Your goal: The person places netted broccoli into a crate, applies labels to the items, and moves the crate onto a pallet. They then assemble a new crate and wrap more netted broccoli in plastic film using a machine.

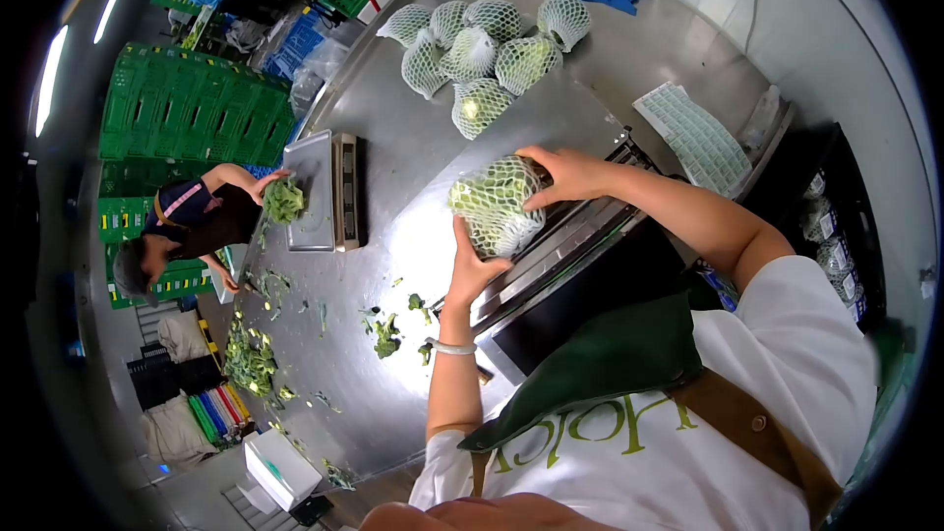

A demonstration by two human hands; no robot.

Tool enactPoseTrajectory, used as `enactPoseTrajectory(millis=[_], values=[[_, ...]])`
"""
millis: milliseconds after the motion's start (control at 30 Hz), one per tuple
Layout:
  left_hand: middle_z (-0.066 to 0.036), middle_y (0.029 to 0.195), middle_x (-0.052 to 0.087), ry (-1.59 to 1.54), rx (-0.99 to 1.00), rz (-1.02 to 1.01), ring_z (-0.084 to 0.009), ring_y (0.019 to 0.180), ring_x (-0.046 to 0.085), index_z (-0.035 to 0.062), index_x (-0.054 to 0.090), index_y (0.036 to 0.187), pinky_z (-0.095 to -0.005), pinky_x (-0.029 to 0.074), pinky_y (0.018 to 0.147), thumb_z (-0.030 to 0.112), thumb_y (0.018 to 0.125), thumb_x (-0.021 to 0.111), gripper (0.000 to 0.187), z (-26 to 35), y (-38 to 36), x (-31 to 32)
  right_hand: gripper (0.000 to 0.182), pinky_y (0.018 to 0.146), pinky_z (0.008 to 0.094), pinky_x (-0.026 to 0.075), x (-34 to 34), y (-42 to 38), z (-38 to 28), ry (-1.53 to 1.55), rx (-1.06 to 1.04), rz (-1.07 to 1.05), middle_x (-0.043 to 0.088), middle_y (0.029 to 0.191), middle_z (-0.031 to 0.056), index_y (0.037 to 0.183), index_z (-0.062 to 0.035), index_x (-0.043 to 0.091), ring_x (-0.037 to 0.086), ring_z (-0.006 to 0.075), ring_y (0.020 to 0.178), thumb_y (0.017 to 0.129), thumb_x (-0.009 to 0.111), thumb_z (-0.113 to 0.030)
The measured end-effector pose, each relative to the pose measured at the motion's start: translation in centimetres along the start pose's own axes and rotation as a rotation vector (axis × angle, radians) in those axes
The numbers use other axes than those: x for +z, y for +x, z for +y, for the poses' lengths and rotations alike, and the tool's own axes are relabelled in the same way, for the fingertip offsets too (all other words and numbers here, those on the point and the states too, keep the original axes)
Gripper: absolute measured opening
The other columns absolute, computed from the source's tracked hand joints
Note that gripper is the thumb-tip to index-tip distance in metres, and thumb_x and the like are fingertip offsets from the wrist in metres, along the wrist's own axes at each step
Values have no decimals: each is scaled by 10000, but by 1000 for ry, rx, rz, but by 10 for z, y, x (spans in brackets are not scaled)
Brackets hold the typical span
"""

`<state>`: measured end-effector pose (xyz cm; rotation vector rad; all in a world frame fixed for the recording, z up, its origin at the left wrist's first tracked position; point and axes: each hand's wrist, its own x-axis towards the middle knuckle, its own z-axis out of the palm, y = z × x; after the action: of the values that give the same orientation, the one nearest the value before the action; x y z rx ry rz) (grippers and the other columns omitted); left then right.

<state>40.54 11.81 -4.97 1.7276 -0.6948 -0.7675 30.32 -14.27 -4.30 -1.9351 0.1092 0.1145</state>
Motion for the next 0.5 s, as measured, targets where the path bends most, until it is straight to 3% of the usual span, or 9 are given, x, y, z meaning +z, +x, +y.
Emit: enactPoseTrajectory(millis=[33, 67, 100, 200, 300, 333, 367, 433, 500], values=[[-231, 1420, 397, 176, 87, -40, -334, 1305, 432, 18, 173, 1467, -378, 375, 1061, 172, 609, 882, 1124, 4, -7, 3, 854, 982, 376, 445, 0, 0, -1, -17, 27, -4, 589, 1248, 224, 1386, -22, 374, 588, 322, 1137, 767, 785, -443], [-240, 1321, 493, 295, 18, 19, -337, 1231, 511, -11, 219, 1418, -381, 421, 1017, 208, 526, 922, 1157, 21, -7, 7, 858, 975, 378, 450, 0, 1, -3, -30, 50, -8, 590, 1243, 227, 1382, -16, 372, 590, 322, 1134, 763, 787, -442], [-233, 1211, 580, 317, -27, 50, -326, 1122, 593, -30, 240, 1399, -378, 472, 949, 180, 554, 899, 1092, 21, -8, 10, 863, 969, 380, 454, 2, 1, -8, -44, 67, -6, 591, 1238, 230, 1378, -10, 369, 592, 322, 1131, 760, 790, -442], [-209, 1082, 652, 298, -28, 113, -304, 980, 659, -36, 306, 1382, -368, 511, 872, 154, 587, 848, 981, 28, -12, 15, 803, 912, 379, 475, 2, -10, -21, -22, 104, 27, 623, 1151, 248, 1260, 61, 466, 620, 324, 1059, 777, 750, -514], [-126, 1219, 588, -182, -114, -27, -228, 1133, 561, -28, 406, 1354, -338, 429, 995, 122, 597, 820, 876, 55, -46, 18, 775, 873, 373, 481, -8, -51, -54, 21, 124, -71, 639, 1074, 271, 1154, 106, 517, 631, 338, 1006, 823, 672, -577], [-136, 1266, 562, -139, -167, -72, -224, 1167, 538, -43, 397, 1368, -321, 396, 1025, 154, 611, 830, 894, 74, -62, 20, 782, 862, 375, 485, -8, -70, -63, -35, 114, -118, 639, 1062, 274, 1137, 109, 519, 632, 345, 995, 816, 673, -588], [-143, 1260, 564, -219, -238, -135, -219, 1165, 540, -49, 390, 1372, -327, 397, 1029, 129, 633, 820, 874, 69, -78, 20, 790, 851, 376, 488, -8, -90, -72, -89, 105, -165, 639, 1050, 277, 1121, 111, 521, 633, 353, 983, 810, 674, -598], [-156, 1255, 571, -464, -389, -200, -222, 1137, 565, -56, 395, 1368, -332, 424, 1015, 136, 706, 786, 792, 88, -110, 28, 726, 806, 358, 498, -24, -124, -121, -153, 320, -403, 659, 1032, 221, 1150, 90, 503, 648, 316, 940, 798, 734, -501], [-169, 1249, 579, -708, -628, -280, -249, 1121, 594, -54, 389, 1372, -374, 470, 997, 183, 789, 736, 718, 87, -136, 37, 711, 724, 355, 506, -17, -155, -117, -142, 316, -469, 672, 897, 197, 1055, 80, 531, 658, 294, 824, 804, 707, -561]])
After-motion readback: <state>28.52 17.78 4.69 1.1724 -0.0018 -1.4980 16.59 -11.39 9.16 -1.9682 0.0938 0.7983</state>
